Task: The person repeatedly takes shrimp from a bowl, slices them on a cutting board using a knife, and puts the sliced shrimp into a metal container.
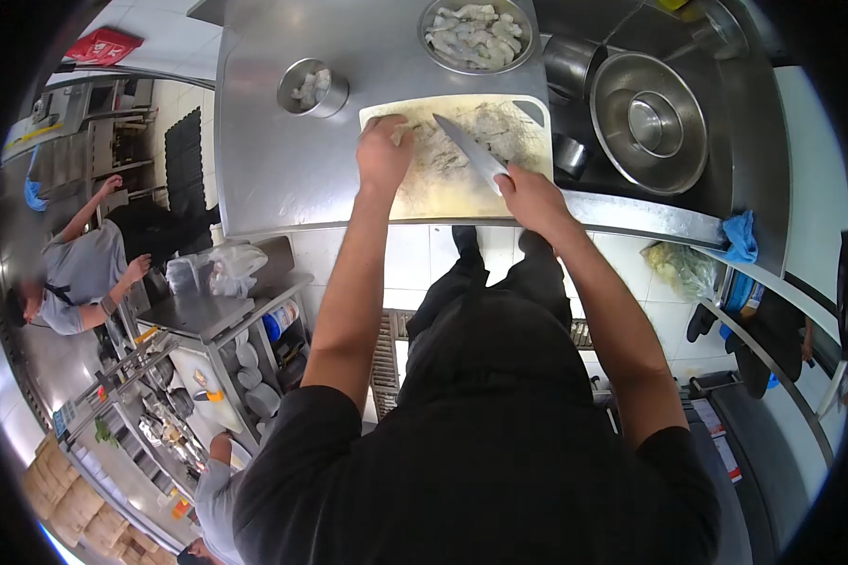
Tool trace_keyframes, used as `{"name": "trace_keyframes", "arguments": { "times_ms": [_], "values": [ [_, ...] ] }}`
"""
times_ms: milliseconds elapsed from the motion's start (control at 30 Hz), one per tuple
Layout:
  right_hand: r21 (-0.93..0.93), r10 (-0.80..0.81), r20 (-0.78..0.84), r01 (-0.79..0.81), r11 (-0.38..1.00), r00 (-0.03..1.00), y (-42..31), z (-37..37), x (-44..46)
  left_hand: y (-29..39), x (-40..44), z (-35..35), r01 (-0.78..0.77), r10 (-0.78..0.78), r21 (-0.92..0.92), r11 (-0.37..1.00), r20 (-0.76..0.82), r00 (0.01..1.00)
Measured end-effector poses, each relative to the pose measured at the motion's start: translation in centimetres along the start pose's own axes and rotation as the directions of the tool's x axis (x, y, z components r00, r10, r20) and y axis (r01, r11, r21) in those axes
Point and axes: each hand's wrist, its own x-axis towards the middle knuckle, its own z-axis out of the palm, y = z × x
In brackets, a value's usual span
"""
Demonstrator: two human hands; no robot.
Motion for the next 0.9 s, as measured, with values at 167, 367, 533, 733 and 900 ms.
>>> {"name": "trace_keyframes", "arguments": {
  "times_ms": [167, 367, 533, 733, 900],
  "values": [
    [0.092, -0.03, 0.012, 0.028, 0.995, 0.999, -1.1, 1.7, 3.0, 0.6, 0.4, 0.7, 0.01, -0.02, 0.036, 0.999, 0.286, 0.958],
    [0.091, -0.074, -0.024, 0.076, 0.993, 0.997, -2.0, 3.0, 3.8, -0.4, -0.3, 1.8, 0.191, -0.177, -0.039, 0.981, 0.233, 0.956],
    [0.094, -0.06, -0.019, 0.062, 0.994, 0.998, -1.7, 3.8, 1.0, -0.5, -0.4, 1.9, 0.241, -0.225, -0.046, 0.969, 0.223, 0.948],
    [0.098, -0.063, -0.037, 0.066, 0.993, 0.997, -1.6, 5.3, -0.3, -0.1, -0.5, 1.8, 0.262, -0.251, -0.021, 0.965, 0.214, 0.944],
    [0.1, -0.093, -0.072, 0.1, 0.99, 0.993, -2.5, 5.4, 0.0, -0.4, -0.9, 1.8, 0.286, -0.278, -0.031, 0.958, 0.163, 0.947]
  ]
}}
